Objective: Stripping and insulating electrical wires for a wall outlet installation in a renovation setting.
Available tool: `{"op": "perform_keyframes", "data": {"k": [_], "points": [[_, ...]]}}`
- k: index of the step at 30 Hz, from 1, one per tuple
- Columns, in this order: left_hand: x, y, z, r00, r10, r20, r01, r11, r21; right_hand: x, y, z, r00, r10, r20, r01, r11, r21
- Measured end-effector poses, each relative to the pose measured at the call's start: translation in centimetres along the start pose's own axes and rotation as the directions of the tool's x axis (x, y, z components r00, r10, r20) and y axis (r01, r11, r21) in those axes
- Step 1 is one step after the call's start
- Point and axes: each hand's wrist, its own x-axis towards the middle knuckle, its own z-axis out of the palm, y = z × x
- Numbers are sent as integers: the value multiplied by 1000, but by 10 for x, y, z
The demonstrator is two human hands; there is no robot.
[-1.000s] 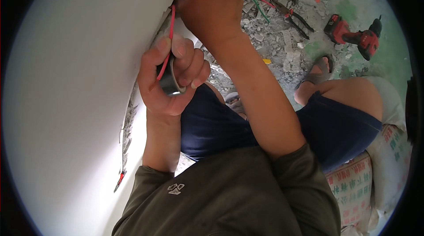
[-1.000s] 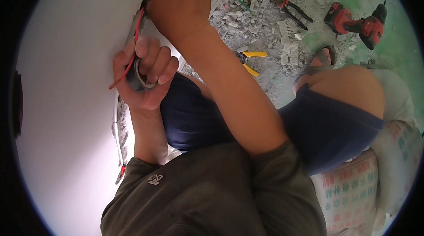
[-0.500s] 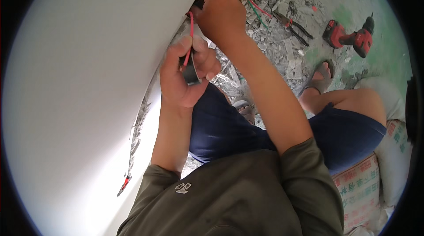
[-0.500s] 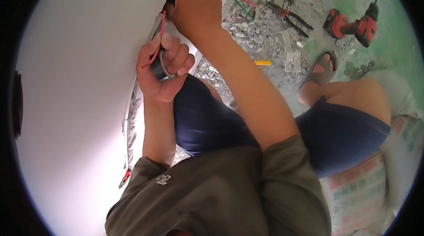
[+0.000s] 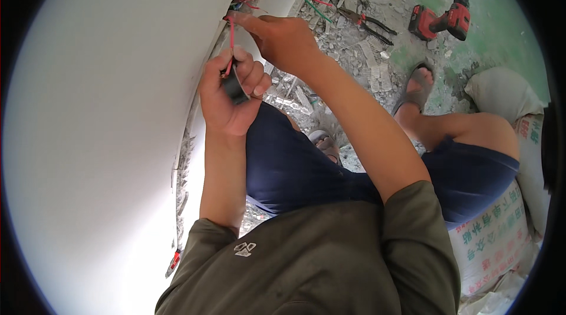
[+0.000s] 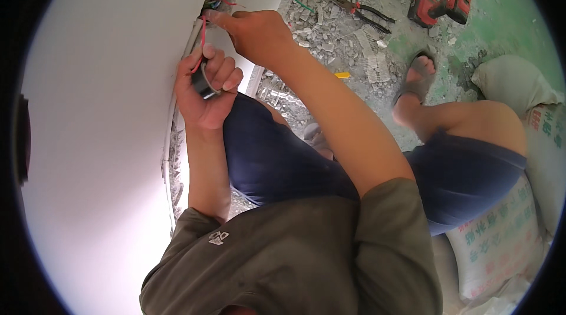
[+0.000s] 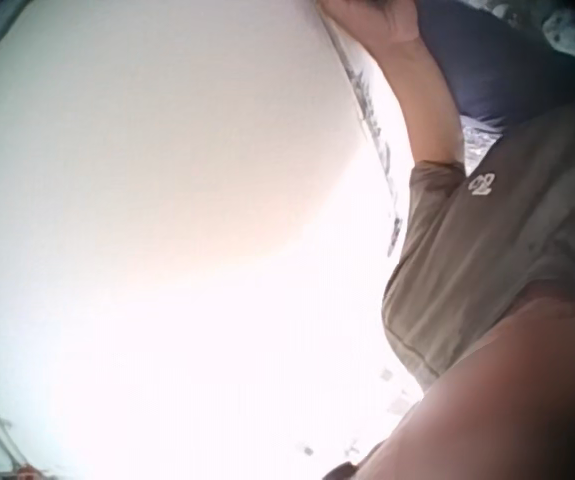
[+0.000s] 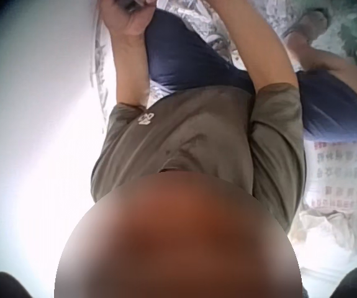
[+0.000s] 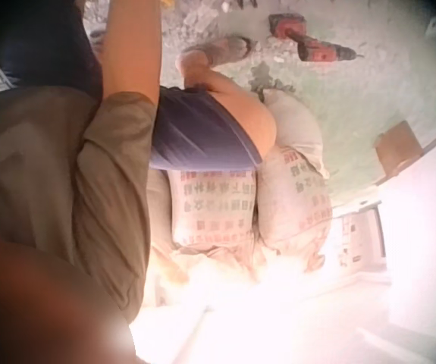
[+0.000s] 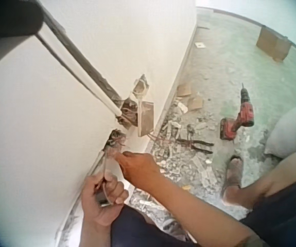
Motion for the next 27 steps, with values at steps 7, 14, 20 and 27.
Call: {"op": "perform_keyframes", "data": {"k": [7,14,20,27], "points": [[3,-17,17,950,175,-260,-36,885,464,14,12,-16,975,-45,215,44,999,10],[7,-31,29,859,299,-416,99,700,708,52,9,-57,749,-50,660,154,983,-101],[-2,-29,51,772,383,-508,191,623,759,50,29,-59,708,-142,692,222,975,-27],[11,-37,78,725,388,-570,335,525,783,50,52,-66,655,-149,741,154,986,62]]}}
